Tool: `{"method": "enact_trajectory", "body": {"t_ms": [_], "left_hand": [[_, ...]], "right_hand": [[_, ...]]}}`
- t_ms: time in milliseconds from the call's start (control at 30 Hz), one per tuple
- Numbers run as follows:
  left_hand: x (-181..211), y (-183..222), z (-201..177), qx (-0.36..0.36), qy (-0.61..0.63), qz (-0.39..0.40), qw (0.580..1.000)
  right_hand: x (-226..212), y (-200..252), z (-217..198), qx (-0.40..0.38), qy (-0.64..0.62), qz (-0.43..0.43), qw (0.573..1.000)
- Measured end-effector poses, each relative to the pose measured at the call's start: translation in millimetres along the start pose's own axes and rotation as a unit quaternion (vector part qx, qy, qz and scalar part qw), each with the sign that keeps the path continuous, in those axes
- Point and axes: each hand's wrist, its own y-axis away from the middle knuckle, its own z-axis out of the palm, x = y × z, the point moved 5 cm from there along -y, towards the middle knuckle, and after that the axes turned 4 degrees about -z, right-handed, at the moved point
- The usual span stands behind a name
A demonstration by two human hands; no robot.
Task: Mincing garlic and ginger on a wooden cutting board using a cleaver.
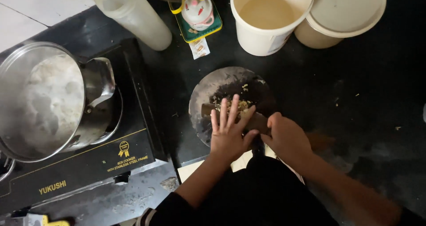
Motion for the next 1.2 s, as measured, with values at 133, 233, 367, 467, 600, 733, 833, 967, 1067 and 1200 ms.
{"method": "enact_trajectory", "body": {"t_ms": [133,233,367,467,600,733,833,967,1067,1200], "left_hand": [[-13.2,3.2,3.7,-0.03,0.001,-0.037,0.999],[-28.3,2.6,7.2,-0.036,0.003,-0.065,0.997],[-37.6,-0.2,9.8,-0.052,-0.005,-0.058,0.997],[-43.1,-5.3,-2.9,-0.09,-0.031,-0.082,0.992],[-49.5,5.5,-6.3,-0.134,0.005,-0.143,0.981],[-12.9,24.7,-8.9,0.049,-0.058,-0.037,0.996],[16.4,44.5,18.8,0.096,-0.134,0.069,0.984],[23.6,38.3,12.2,0.133,-0.174,0.051,0.974],[16.5,33.7,11.6,0.139,-0.172,0.026,0.975],[1.5,25.0,3.8,0.096,-0.199,-0.016,0.975]], "right_hand": [[1.0,15.6,-12.4,-0.021,-0.016,0.034,0.999],[-1.2,31.3,-34.6,-0.039,-0.014,0.067,0.997],[32.5,43.1,-36.2,-0.066,0.008,0.125,0.99],[54.1,54.8,-44.5,-0.066,0.039,0.191,0.979],[52.2,64.0,-54.4,-0.058,-0.121,0.2,0.97],[18.2,48.2,-19.5,-0.016,-0.344,0.133,0.93],[18.7,10.9,20.0,-0.096,-0.512,0.117,0.846],[-0.2,6.0,22.6,-0.05,-0.59,0.176,0.786],[9.3,6.7,25.1,-0.065,-0.565,0.176,0.803],[9.6,17.4,17.1,-0.092,-0.512,0.116,0.846]]}}
